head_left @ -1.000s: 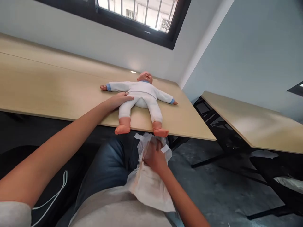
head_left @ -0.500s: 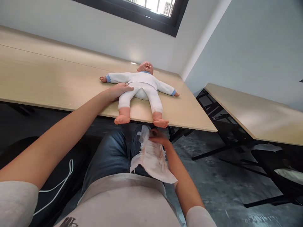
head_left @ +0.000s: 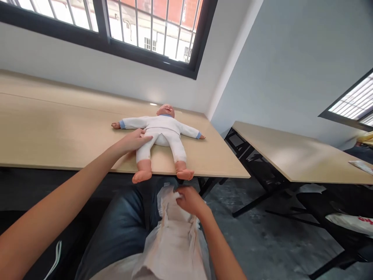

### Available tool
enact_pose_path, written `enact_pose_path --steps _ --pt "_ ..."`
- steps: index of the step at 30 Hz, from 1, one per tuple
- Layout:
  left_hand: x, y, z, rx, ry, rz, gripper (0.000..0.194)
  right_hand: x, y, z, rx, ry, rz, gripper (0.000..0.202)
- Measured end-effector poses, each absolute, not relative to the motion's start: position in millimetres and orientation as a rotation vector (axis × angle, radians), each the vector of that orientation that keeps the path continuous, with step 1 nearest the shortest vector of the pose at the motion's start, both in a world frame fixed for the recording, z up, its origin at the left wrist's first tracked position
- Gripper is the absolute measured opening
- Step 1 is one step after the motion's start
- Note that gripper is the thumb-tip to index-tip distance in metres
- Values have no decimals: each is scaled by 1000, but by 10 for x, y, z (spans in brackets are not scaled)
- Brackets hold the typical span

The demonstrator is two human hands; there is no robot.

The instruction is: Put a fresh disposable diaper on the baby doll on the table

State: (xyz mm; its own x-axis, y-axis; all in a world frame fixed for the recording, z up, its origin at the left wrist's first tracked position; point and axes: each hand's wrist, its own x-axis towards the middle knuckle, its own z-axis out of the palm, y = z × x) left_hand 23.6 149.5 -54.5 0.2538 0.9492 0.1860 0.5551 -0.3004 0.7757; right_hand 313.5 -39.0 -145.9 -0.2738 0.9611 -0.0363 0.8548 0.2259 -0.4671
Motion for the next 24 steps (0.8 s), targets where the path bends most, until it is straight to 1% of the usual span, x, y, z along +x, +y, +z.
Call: enact_pose_path --steps 4,6,8,9,10,11,13,15,19,21,24 --pt "124 1232 -443 2436 1260 652 52 3122 -652 -1432 -1596 -2187 712 24" --pt "110 1059 -406 2638 1200 527 59 3118 -713 -1483 -1560 -2124 767 27" --pt "160 886 -365 2841 1192 500 68 3104 -745 -1540 -1563 -2055 792 30" --pt "210 810 -339 2942 1157 502 70 3092 -757 -1562 -1574 -2029 797 32" --pt "273 746 -308 3032 1080 483 66 3076 -766 -1575 -1585 -2008 799 33" --pt "344 698 -271 3100 991 463 59 3058 -776 -1580 -1596 -1991 799 35" --pt "496 661 -186 3170 798 412 43 3018 -794 -1567 -1626 -1958 791 36" --pt "646 705 -100 3176 642 324 38 2985 -804 -1538 -1669 -1916 757 38" --pt "931 949 8 3118 512 -7 43 2976 -762 -1499 -1737 -1921 773 40" --pt "1059 1078 22 3101 517 -159 49 3007 -697 -1492 -1762 -1959 781 43" --pt "1194 1207 9 3083 507 -220 58 3081 -561 -1469 -1669 -2127 755 52"
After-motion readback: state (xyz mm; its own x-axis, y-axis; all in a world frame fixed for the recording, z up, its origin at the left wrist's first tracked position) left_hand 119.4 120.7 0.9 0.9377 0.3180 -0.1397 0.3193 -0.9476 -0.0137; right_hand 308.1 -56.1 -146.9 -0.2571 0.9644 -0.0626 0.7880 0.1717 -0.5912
